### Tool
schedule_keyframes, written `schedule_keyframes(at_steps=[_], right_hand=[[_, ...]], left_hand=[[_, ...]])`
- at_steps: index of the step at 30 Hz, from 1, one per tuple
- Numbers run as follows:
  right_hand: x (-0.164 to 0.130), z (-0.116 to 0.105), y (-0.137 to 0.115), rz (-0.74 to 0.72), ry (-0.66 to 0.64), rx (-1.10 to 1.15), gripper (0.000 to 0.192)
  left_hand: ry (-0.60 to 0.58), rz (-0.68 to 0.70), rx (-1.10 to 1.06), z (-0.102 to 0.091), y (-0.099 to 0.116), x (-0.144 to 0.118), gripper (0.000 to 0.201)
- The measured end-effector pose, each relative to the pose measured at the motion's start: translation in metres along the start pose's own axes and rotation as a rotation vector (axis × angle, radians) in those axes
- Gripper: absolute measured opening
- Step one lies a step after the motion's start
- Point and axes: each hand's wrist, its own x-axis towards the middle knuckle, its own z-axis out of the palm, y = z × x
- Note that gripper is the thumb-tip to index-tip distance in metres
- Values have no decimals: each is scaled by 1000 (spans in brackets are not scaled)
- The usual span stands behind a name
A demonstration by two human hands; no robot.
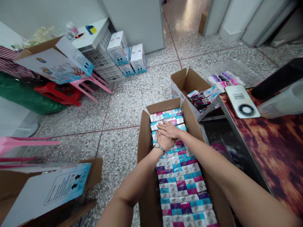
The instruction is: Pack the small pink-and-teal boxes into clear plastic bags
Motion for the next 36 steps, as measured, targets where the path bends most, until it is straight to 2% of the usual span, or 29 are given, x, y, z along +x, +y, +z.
schedule_keyframes(at_steps=[3, 6, 8, 10, 13, 15, 18, 22, 25, 27, 32, 36], right_hand=[[1, -13, -5, 20, 104, -55, 56], [2, -21, 4, 166, 228, -128, 56], [2, -21, 14, 256, 183, -161, 59], [3, -16, 21, 279, 121, -177, 60], [4, -8, 25, 282, 96, -177, 59], [4, -4, 25, 274, 94, -182, 59], [3, -2, 29, 260, 120, -190, 63], [-7, 1, 38, 228, 219, -158, 59], [-14, 10, 44, 346, 371, -171, 63], [-14, 17, 47, 391, 426, -188, 65], [-9, 17, 52, 394, 470, -194, 64], [-27, 25, 30, 390, 441, -186, 65]], left_hand=[[89, 43, 45, -2, -2, -8, 53], [177, -21, 75, 4, -4, -11, 66], [169, -86, 62, 7, -4, -10, 76], [128, -124, 33, 6, -5, -7, 78], [116, -146, -29, -7, -10, 1, 57], [199, -196, -49, -18, -16, 10, 51], [310, -258, -26, -24, -24, 33, 61], [269, -334, 20, -10, -32, 57, 65], [320, -327, 65, 5, -36, 62, 66], [347, -316, 74, 10, -37, 63, 67], [392, -321, 112, 11, -33, 69, 68], [381, -342, 124, 10, -29, 69, 67]])
